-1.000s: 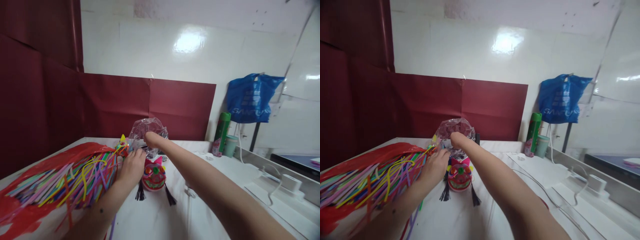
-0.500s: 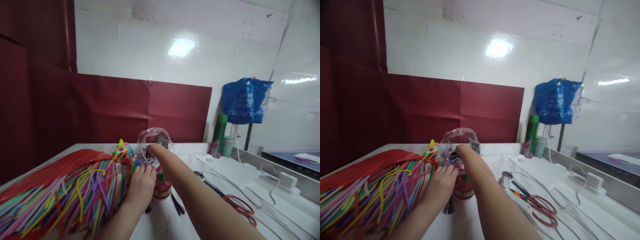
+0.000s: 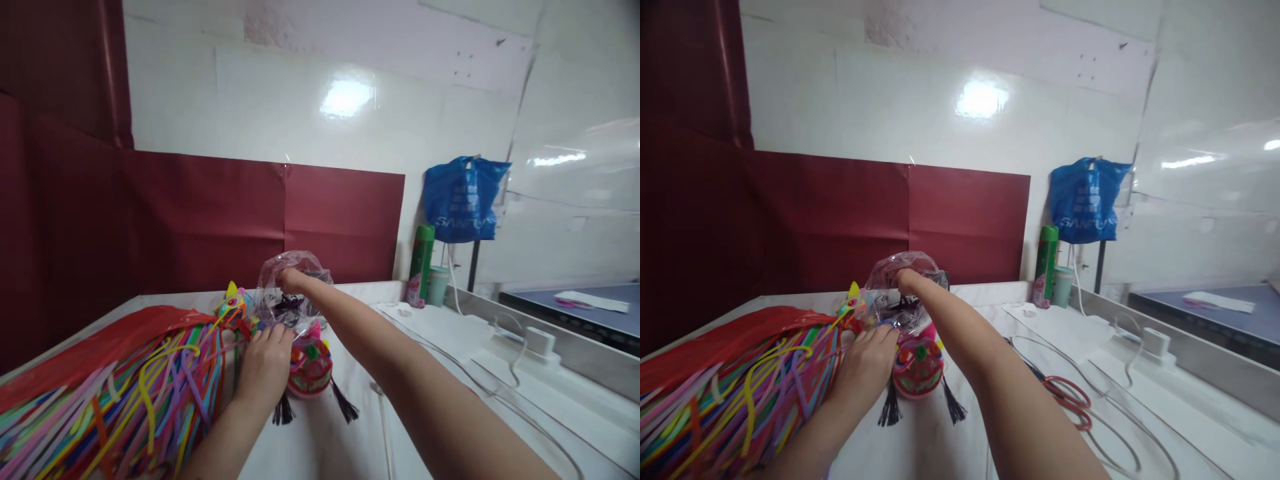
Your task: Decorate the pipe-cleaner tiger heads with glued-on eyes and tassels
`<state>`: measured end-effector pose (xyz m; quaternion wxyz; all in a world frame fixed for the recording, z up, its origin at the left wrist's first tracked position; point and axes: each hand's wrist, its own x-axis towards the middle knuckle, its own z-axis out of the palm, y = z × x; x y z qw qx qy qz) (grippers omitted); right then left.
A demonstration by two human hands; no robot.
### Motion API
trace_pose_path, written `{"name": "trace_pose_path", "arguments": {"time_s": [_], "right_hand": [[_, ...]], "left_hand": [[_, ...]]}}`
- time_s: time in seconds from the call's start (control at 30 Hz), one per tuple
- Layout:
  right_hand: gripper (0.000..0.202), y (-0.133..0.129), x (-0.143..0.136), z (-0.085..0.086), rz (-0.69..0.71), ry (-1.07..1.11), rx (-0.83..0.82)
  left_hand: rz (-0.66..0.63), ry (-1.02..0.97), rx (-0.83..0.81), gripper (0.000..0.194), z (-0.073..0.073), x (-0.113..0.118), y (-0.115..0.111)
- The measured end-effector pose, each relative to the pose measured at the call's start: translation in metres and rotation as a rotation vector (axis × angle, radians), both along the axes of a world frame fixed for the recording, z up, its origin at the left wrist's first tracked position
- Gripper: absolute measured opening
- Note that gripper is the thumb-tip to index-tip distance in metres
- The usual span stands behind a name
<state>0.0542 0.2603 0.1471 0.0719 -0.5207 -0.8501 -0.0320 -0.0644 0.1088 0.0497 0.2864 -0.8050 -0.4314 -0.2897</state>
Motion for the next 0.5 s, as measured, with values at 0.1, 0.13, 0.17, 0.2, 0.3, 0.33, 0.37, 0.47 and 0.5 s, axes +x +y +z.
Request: {"name": "trace_pose_path", "arguments": {"time_s": [0.1,0.13,0.17,0.2,0.3,0.33,0.37,0.47,0.5], "right_hand": [[0.031,-0.013,0.006,0.009,0.014,0.050,0.040],[0.031,-0.016,0.008,0.012,0.029,0.066,0.052],[0.031,-0.019,0.009,0.014,0.045,0.080,0.063],[0.031,-0.022,0.010,0.017,0.058,0.092,0.072],[0.031,-0.024,0.011,0.019,0.080,0.122,0.084],[0.031,-0.024,0.011,0.019,0.085,0.134,0.083],[0.031,-0.023,0.012,0.018,0.092,0.150,0.080],[0.032,-0.021,0.013,0.016,0.139,0.242,0.087],[0.032,-0.020,0.014,0.016,0.167,0.291,0.103]], "left_hand": [[-0.002,-0.009,-0.005,0.023,-0.002,-0.001,0.002],[0.002,-0.008,-0.007,0.023,-0.002,-0.001,0.003],[0.009,-0.007,-0.009,0.023,-0.002,-0.001,0.003],[0.015,-0.008,-0.009,0.023,-0.002,-0.001,0.002],[0.021,-0.019,-0.011,0.023,0.000,-0.001,0.001],[0.019,-0.024,-0.010,0.022,0.001,-0.001,0.001],[0.015,-0.026,-0.008,0.022,0.001,-0.001,0.001],[0.007,-0.024,0.002,0.022,0.002,-0.003,0.000],[0.006,-0.023,0.005,0.022,0.003,-0.003,0.000]]}}
